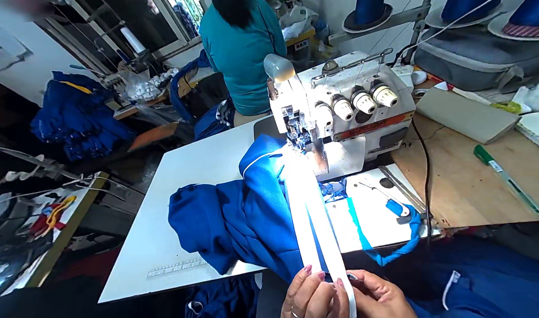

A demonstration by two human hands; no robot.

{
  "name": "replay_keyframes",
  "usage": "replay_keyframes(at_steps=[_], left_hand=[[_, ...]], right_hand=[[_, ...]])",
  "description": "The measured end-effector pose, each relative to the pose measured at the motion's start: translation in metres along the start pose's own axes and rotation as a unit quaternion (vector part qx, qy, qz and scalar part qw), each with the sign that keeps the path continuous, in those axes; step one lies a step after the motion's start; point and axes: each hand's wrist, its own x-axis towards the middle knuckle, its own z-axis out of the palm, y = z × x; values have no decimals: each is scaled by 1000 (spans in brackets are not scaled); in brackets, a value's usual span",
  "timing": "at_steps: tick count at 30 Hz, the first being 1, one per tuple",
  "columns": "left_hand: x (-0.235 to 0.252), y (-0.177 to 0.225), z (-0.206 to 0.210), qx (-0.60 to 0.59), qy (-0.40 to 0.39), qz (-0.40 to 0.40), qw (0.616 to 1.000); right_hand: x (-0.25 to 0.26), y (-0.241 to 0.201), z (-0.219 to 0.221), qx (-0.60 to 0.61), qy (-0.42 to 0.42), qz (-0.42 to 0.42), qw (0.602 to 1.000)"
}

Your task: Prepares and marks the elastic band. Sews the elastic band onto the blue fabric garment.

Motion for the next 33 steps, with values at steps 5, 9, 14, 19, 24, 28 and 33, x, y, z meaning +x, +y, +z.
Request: replay_keyframes(at_steps=[5,9,14,19,24,28,33], left_hand=[[1,-3,-3,11,-26,19,999],[-1,-8,-4,8,-18,29,999],[-4,-9,0,-4,-6,37,999],[2,-10,2,-21,-16,30,999],[7,-10,-3,-53,-43,43,997],[7,-15,-3,-84,-65,61,992],[9,-18,-5,-91,-81,84,989]], right_hand=[[-1,3,-1,30,22,34,999],[1,1,0,62,47,78,994],[0,6,-2,62,25,52,996],[1,9,-5,14,9,-8,1000],[2,7,-4,-2,22,-31,999],[4,6,-5,-13,17,-40,999],[6,7,-7,-22,0,-65,998]])
